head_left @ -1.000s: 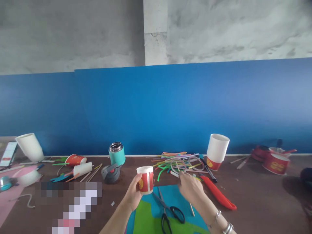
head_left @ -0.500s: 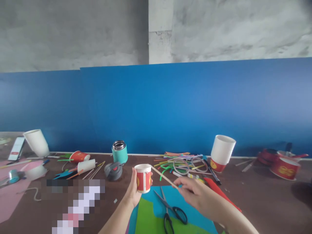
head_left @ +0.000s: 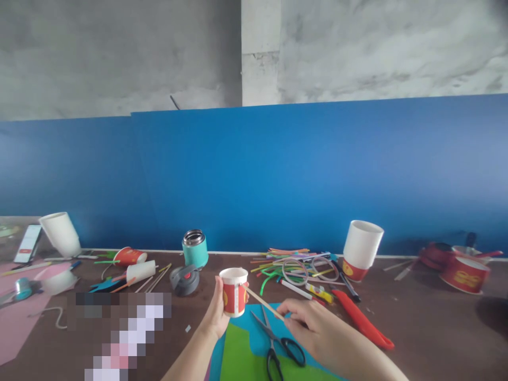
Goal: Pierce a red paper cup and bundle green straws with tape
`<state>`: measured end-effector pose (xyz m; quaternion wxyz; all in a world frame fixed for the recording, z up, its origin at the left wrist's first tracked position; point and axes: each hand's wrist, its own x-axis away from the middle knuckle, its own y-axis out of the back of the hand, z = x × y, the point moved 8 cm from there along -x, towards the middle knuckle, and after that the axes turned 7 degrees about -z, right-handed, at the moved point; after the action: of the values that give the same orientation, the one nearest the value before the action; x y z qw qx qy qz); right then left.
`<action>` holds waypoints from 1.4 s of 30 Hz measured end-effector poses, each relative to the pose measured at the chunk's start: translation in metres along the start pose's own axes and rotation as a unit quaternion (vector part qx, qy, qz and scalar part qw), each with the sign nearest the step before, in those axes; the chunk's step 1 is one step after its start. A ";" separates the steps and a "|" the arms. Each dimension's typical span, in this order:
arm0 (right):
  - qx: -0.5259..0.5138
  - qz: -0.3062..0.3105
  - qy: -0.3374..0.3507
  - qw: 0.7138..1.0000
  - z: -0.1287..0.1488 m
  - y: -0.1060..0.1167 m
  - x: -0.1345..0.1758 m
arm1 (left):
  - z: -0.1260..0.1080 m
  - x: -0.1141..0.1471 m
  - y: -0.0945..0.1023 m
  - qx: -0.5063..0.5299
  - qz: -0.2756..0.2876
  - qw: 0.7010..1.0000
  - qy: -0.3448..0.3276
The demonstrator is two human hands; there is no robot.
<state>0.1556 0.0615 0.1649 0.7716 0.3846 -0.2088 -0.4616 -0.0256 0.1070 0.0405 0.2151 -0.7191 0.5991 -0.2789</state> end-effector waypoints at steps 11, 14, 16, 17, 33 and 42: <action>0.008 0.017 -0.005 1.000 0.012 -0.033 -0.002 | 0.007 0.005 -0.015 -0.085 0.034 0.996 0.001; 0.000 0.029 -0.003 1.000 0.011 -0.038 -0.003 | 0.008 0.002 -0.013 -0.089 0.028 0.996 0.000; -0.004 0.027 0.003 1.000 0.010 -0.040 -0.004 | 0.003 0.001 -0.010 -0.084 0.018 0.996 -0.022; -0.005 0.026 0.007 1.000 0.010 -0.041 -0.004 | 0.000 0.001 -0.009 -0.081 0.011 0.996 -0.040; 0.029 0.061 -0.014 0.998 0.013 -0.071 -0.006 | -0.002 -0.004 0.008 -0.096 -0.060 0.992 -0.056; 0.040 0.075 -0.006 0.996 0.010 -0.088 -0.009 | 0.013 -0.002 0.007 -0.105 -0.088 0.990 0.028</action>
<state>0.0956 0.0405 0.1022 0.7866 0.3956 -0.2600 -0.3964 -0.0228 0.1070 0.0260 0.0960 -0.7796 0.5650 -0.2527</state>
